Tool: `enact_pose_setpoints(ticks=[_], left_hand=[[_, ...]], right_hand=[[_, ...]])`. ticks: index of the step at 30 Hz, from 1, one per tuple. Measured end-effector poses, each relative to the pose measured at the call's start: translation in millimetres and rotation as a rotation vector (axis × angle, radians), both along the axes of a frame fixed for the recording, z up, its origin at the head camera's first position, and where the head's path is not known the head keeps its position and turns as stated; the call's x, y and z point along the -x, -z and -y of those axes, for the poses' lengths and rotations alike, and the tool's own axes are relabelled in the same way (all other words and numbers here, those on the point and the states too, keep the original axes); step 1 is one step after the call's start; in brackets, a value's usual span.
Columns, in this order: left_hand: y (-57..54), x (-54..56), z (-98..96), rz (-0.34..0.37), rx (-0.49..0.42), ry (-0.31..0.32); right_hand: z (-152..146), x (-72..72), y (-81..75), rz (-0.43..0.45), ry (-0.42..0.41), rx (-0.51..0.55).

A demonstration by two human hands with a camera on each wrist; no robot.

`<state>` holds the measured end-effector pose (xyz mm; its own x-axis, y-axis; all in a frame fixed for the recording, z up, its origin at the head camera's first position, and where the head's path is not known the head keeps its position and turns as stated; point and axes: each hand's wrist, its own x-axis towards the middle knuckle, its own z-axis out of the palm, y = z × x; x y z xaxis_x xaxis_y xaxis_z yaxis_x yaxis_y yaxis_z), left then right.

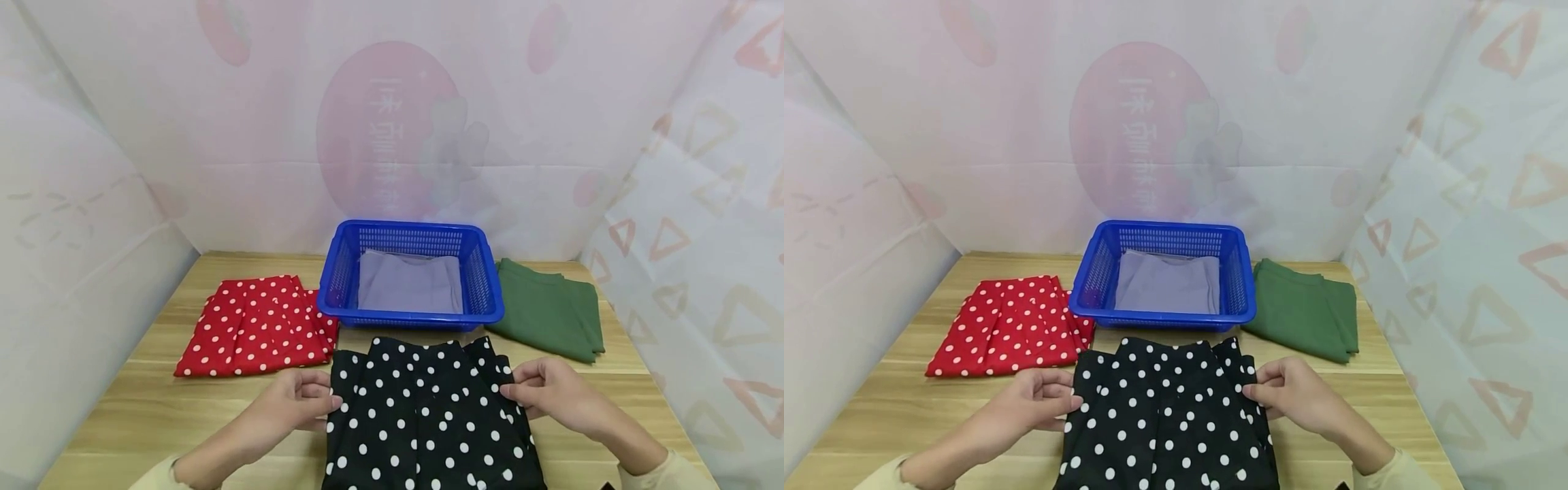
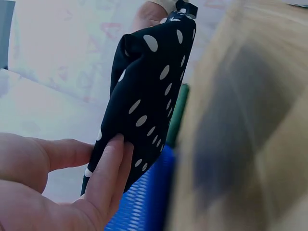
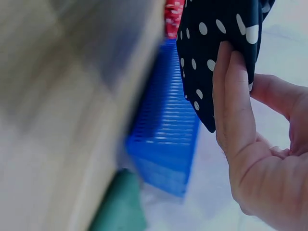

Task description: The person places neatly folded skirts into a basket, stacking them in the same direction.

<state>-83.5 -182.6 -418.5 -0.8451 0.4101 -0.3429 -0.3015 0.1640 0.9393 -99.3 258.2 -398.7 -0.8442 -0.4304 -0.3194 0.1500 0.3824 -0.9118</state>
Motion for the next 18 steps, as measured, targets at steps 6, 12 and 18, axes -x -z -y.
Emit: enact_pose_setpoints(ticks=[6, 12, 18], left_hand=[[-33.0, 11.6, 7.4, -0.095, 0.003, -0.013], [-58.8, 47.3, 8.5, -0.13, 0.095, -0.094], [-71.9, 98.9, 3.9, -0.168, 0.161, -0.157]], right_hand=[[3.3, 14.1, -35.3, -0.091, 0.02, -0.071], [7.3, 44.1, -62.7, -0.161, 0.082, -0.193], [12.8, 81.8, -75.5, -0.185, 0.145, -0.253]])
